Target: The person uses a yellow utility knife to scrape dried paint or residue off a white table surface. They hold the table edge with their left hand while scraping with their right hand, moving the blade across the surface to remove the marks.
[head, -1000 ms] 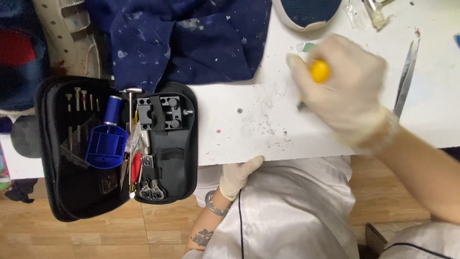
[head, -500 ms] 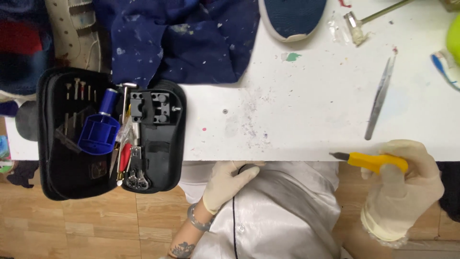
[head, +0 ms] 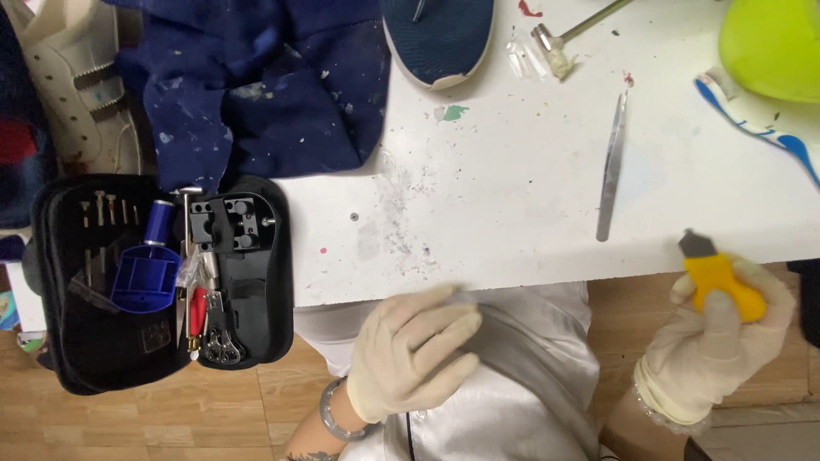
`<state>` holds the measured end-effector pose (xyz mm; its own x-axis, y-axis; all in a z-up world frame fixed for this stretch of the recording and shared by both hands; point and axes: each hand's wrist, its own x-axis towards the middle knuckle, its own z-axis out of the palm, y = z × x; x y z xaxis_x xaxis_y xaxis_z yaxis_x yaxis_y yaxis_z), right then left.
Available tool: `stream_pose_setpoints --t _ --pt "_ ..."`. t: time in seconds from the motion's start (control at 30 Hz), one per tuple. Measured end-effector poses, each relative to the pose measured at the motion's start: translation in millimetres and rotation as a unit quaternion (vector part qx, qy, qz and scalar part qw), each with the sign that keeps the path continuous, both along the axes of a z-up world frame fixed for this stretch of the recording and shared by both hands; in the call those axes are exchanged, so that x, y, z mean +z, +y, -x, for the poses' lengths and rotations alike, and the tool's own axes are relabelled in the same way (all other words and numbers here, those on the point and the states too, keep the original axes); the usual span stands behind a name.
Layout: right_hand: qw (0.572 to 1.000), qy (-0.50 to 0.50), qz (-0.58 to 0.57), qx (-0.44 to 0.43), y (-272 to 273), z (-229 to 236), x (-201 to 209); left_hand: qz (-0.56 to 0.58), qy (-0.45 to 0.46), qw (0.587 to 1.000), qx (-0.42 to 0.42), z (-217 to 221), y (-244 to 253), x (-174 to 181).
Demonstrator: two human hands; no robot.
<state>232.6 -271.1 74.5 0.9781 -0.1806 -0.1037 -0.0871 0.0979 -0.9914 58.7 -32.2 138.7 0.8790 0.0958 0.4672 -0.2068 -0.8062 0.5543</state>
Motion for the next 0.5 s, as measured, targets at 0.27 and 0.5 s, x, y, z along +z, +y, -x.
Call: stream_pose_setpoints --t 0.27,0.5 --pt "0.995 -0.086 0.040 0.041 -19.8 1.3 -22.0 -0.112 0.176 0.975 0.076 -63.8 -26.2 14.7" --pt "0.999 -0.022 -0.026 0.021 -32.1 1.8 -25.9 -0.278 0.282 0.917 0.059 -114.6 -65.2 3.8"
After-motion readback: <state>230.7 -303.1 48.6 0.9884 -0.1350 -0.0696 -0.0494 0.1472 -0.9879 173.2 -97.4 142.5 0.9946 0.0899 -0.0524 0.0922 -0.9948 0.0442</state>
